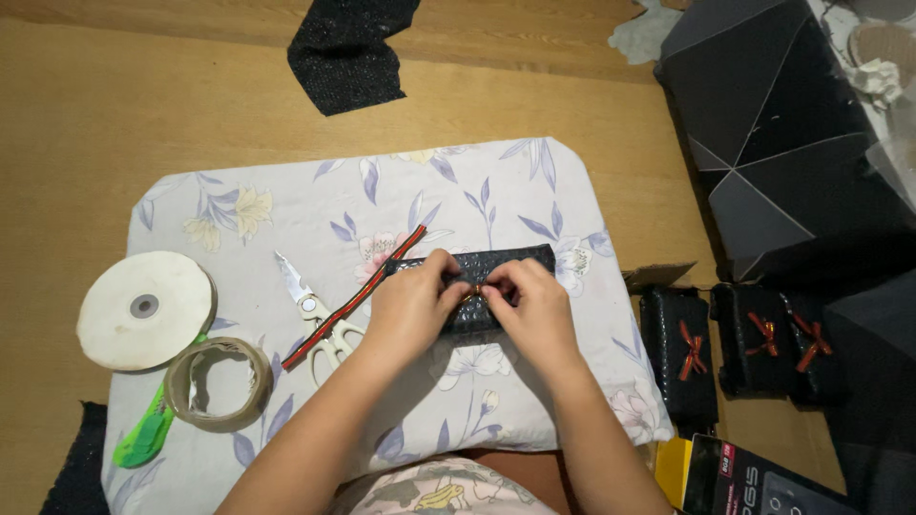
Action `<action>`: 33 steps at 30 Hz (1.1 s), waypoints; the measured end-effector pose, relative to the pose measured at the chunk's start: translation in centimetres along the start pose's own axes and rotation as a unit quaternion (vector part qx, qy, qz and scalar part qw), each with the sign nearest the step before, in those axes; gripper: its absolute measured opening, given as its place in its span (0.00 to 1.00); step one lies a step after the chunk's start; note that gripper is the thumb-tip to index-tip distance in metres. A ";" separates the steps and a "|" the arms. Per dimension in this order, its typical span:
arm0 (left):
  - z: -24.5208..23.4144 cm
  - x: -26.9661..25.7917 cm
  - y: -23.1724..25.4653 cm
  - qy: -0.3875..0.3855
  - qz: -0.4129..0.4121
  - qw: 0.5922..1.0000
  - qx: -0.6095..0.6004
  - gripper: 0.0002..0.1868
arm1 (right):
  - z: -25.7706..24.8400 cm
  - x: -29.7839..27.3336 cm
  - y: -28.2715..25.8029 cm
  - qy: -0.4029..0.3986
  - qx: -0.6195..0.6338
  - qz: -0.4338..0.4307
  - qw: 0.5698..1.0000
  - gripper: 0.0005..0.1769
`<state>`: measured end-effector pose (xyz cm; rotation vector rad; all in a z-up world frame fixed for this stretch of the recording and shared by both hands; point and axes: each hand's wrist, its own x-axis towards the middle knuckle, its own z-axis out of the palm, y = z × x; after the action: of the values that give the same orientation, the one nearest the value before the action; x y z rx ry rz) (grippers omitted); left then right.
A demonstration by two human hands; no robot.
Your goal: The person wraps a rectangular box with black bubble wrap, secures it with tape, and ties a red ribbon around it. They repeat this process for multiple boxes, placing the finished wrapped items on a nearby surface.
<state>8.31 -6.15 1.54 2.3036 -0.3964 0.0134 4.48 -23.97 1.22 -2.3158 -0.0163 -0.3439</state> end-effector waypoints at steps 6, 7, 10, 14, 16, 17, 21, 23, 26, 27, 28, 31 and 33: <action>-1.2 -0.8 -0.8 0.061 0.006 0.994 -0.095 0.13 | -1.1 -0.6 0.7 0.027 0.098 -0.059 0.993 0.07; -1.2 -0.9 -0.9 0.058 0.009 0.994 -0.087 0.13 | -0.8 -0.8 0.6 0.032 0.062 -0.094 0.993 0.07; -0.9 -1.4 -1.0 0.058 0.024 0.995 -0.078 0.13 | 0.0 -1.2 0.6 0.046 -0.049 -0.160 0.985 0.07; -0.8 -1.7 -0.9 0.068 0.052 0.995 -0.057 0.14 | 0.2 -1.4 0.9 0.057 -0.045 -0.162 0.984 0.07; -0.8 -1.9 -0.8 0.048 0.027 0.996 -0.063 0.21 | -0.1 -1.7 1.4 0.042 0.056 -0.058 0.996 0.08; -0.9 -2.0 -0.8 0.037 0.015 0.997 -0.066 0.24 | -0.3 -1.9 1.6 0.033 0.106 -0.005 0.994 0.08; -1.4 -2.1 -0.9 0.080 0.165 0.981 0.064 0.57 | -2.0 -3.4 3.3 0.074 0.206 -0.021 0.976 0.10; -1.7 -1.8 -1.0 0.006 0.160 0.979 0.124 0.71 | -3.1 -3.9 4.3 0.090 0.144 -0.043 0.984 0.12; -1.8 -1.6 -0.5 -0.043 0.141 0.978 0.147 0.71 | -4.2 -5.0 6.1 0.068 0.108 -0.012 0.992 0.18; -1.8 -1.5 -0.2 -0.047 0.145 0.976 0.153 0.69 | -4.1 -5.5 6.6 0.063 0.140 0.016 0.988 0.21; -1.8 -1.4 0.3 -0.052 0.149 0.975 0.159 0.68 | -3.9 -6.0 7.2 0.059 0.171 0.046 0.983 0.25; -1.4 -1.2 2.4 -0.049 0.207 0.965 0.152 0.65 | -4.0 -7.1 9.2 0.070 0.296 0.094 0.948 0.31; -0.9 -1.1 4.3 -0.051 0.256 0.956 0.132 0.64 | -5.1 -8.4 10.6 0.088 0.354 0.101 0.926 0.35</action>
<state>6.10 -7.95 5.04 2.4006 -1.0932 0.2171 -3.63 -34.24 -5.05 -1.5475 0.1607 -0.3660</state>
